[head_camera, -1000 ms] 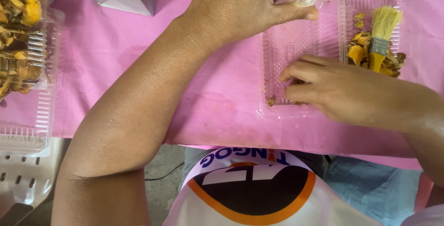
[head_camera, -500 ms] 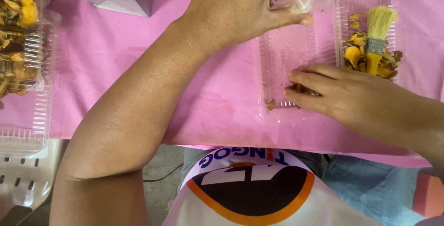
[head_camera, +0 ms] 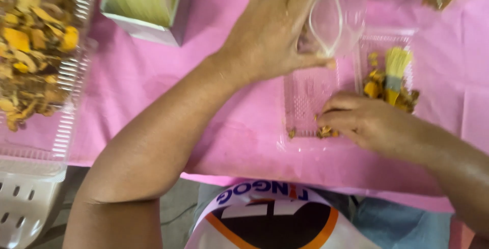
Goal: Sorting dried tea leaves on a tray using a brush and manually packaging them into small plastic bags.
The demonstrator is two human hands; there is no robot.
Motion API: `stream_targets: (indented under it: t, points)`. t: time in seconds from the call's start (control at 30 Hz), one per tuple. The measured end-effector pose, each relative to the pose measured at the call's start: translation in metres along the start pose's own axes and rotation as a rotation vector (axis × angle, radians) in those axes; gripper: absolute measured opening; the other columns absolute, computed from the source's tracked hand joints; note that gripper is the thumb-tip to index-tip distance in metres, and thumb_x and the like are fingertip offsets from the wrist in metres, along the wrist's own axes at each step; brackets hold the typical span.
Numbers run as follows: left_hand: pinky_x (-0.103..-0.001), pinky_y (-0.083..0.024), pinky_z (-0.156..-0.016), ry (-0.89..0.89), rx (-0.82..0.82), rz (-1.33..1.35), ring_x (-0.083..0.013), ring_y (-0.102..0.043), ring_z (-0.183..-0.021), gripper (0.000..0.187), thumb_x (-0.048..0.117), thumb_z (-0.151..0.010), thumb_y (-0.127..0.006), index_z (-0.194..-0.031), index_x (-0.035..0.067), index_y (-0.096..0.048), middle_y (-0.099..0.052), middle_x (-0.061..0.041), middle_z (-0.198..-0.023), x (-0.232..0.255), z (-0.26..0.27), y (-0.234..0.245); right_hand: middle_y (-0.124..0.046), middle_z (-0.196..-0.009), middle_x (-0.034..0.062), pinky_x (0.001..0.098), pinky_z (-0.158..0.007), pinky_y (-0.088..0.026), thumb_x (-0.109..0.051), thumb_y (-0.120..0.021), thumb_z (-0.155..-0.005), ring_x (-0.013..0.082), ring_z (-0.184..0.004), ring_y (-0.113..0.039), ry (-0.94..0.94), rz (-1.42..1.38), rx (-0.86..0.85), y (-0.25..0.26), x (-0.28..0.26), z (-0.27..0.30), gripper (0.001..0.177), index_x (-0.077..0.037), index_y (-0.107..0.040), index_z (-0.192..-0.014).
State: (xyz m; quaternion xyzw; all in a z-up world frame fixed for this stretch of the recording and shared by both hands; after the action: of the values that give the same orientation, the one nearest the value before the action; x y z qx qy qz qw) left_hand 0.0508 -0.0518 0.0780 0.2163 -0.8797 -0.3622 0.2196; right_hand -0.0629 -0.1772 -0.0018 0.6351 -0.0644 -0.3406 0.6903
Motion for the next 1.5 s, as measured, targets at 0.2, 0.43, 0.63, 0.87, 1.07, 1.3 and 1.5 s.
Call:
stream_targets:
  t: [0.2, 0.43, 0.63, 0.87, 1.07, 1.3, 1.5]
  points:
    - [-0.060, -0.037, -0.124, 0.056, -0.038, 0.162, -0.0270, -0.060, -0.136, 0.138, 0.072, -0.073, -0.112, -0.157, 0.015, -0.018, -0.057, -0.008, -0.149, -0.002, 0.001, -0.004, -0.079, -0.103, -0.0025, 0.0287, -0.086, -0.059, -0.011, -0.070, -0.089, 0.0129, -0.094, -0.074, -0.250, -0.327, 0.245, 0.076, -0.008, -0.002, 0.019, -0.013, -0.083, -0.102]
    - [-0.048, -0.052, -0.108, -0.044, 0.087, 0.379, -0.0306, -0.066, -0.126, 0.108, 0.083, -0.085, -0.071, -0.152, 0.011, -0.028, -0.060, -0.012, -0.141, 0.013, -0.001, 0.014, -0.072, -0.111, 0.0240, 0.0392, -0.083, -0.049, 0.023, -0.075, -0.111, 0.0265, -0.087, -0.061, -0.016, 0.071, 0.729, 0.184, -0.049, 0.005, 0.012, 0.013, -0.071, -0.118]
    - [-0.037, -0.065, -0.093, -0.050, 0.062, 0.539, -0.0249, -0.073, -0.109, 0.107, 0.077, -0.082, -0.077, -0.151, 0.010, -0.030, -0.058, -0.014, -0.141, 0.009, -0.003, 0.015, -0.075, -0.135, 0.0270, 0.0428, -0.110, -0.055, 0.025, -0.068, -0.107, 0.0366, -0.126, -0.072, -0.053, 0.202, 0.707, 0.181, -0.062, -0.016, 0.029, 0.008, -0.079, -0.127]
    - [-0.043, -0.044, -0.135, 0.126, 0.064, 0.828, -0.0288, -0.052, -0.153, 0.113, 0.041, -0.080, -0.110, -0.157, 0.015, -0.031, -0.051, -0.009, -0.160, -0.012, 0.005, 0.008, -0.065, -0.148, 0.0047, 0.0415, -0.118, -0.044, -0.029, -0.051, -0.139, 0.0238, -0.142, -0.060, -0.634, -0.222, 0.995, 0.149, 0.007, 0.055, 0.018, -0.015, -0.059, -0.145]
    - [-0.020, -0.046, -0.057, 0.310, 0.077, 0.808, -0.0030, -0.053, -0.055, 0.051, 0.038, -0.088, -0.093, -0.073, 0.013, -0.052, -0.057, 0.004, -0.062, -0.018, 0.002, 0.029, -0.073, -0.108, -0.0011, 0.0465, -0.066, -0.052, -0.017, -0.051, -0.097, 0.0309, -0.097, -0.068, -0.048, 0.575, 0.228, 0.078, -0.022, 0.017, 0.024, -0.018, -0.073, -0.105]
    - [-0.028, -0.024, -0.055, 0.373, -0.056, 0.418, -0.0032, -0.029, -0.058, 0.092, 0.061, -0.089, -0.108, -0.064, 0.018, -0.030, -0.040, 0.012, -0.058, -0.031, 0.008, -0.003, -0.059, -0.081, -0.0059, 0.0422, -0.084, -0.037, -0.015, -0.054, -0.100, 0.0224, -0.093, -0.054, -0.189, 0.541, 0.077, 0.013, -0.012, 0.022, 0.014, -0.023, -0.065, -0.096]
    - [-0.031, -0.035, -0.050, 0.185, 0.025, 0.228, -0.0016, -0.054, -0.053, 0.064, 0.069, -0.090, -0.091, -0.060, 0.020, -0.063, -0.062, 0.013, -0.055, -0.017, 0.001, 0.011, -0.058, -0.073, -0.0041, 0.0407, -0.083, -0.038, -0.008, -0.058, -0.101, 0.0235, -0.085, -0.050, -0.111, 0.475, 0.129, 0.007, -0.010, 0.016, 0.021, -0.021, -0.070, -0.089]
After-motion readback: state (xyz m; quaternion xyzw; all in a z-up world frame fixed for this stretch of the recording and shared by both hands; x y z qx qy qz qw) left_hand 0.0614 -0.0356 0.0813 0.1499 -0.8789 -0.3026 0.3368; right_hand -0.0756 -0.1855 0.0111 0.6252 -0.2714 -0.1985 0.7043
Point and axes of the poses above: each hand's wrist, its own z-axis away from the middle knuckle, its own y-axis out of the back of the hand, x = y × z, the point moved 10 cm from there along -z, towards the middle knuckle
